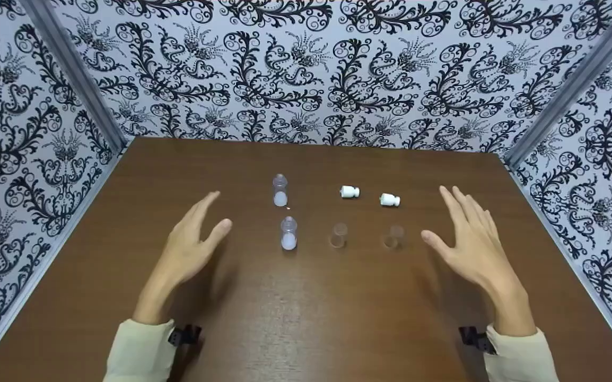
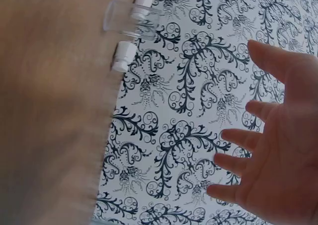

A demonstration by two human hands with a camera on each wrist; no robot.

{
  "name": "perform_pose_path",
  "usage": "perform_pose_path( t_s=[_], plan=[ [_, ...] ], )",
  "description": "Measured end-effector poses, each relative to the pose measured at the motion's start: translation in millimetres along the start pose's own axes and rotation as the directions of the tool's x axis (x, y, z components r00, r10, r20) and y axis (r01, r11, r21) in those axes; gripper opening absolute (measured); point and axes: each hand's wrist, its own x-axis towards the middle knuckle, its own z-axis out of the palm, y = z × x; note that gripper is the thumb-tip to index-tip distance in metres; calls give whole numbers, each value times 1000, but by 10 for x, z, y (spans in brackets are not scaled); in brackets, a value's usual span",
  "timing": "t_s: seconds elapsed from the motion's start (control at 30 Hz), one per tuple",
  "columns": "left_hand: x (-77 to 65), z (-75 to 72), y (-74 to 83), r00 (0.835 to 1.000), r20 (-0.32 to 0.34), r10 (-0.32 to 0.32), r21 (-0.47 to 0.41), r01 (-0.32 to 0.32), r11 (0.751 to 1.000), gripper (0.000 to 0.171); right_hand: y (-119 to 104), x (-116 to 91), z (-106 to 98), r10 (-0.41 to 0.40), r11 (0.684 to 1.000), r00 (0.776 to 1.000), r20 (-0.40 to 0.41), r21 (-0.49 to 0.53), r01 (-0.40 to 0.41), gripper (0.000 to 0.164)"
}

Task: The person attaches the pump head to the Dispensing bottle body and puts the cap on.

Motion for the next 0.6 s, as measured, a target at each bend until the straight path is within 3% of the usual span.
perform_pose_path(
  t_s=[0.23, 0.43, 0.6],
  plan=[
    [117, 217, 96, 997, 23, 72, -143, -68, 987, 60, -115, 130, -31, -37, 996, 998, 47, 88, 33, 85],
    [164, 357, 164, 993, 100, 69, -228, -44, 973, 58, -248, 309, 40, -52, 988, 992, 112, 148, 35, 86],
    [243, 523, 216, 987, 151, 60, -269, -17, 963, 57, -335, 405, 87, -84, 982, 990, 114, 176, 63, 78]
  ],
)
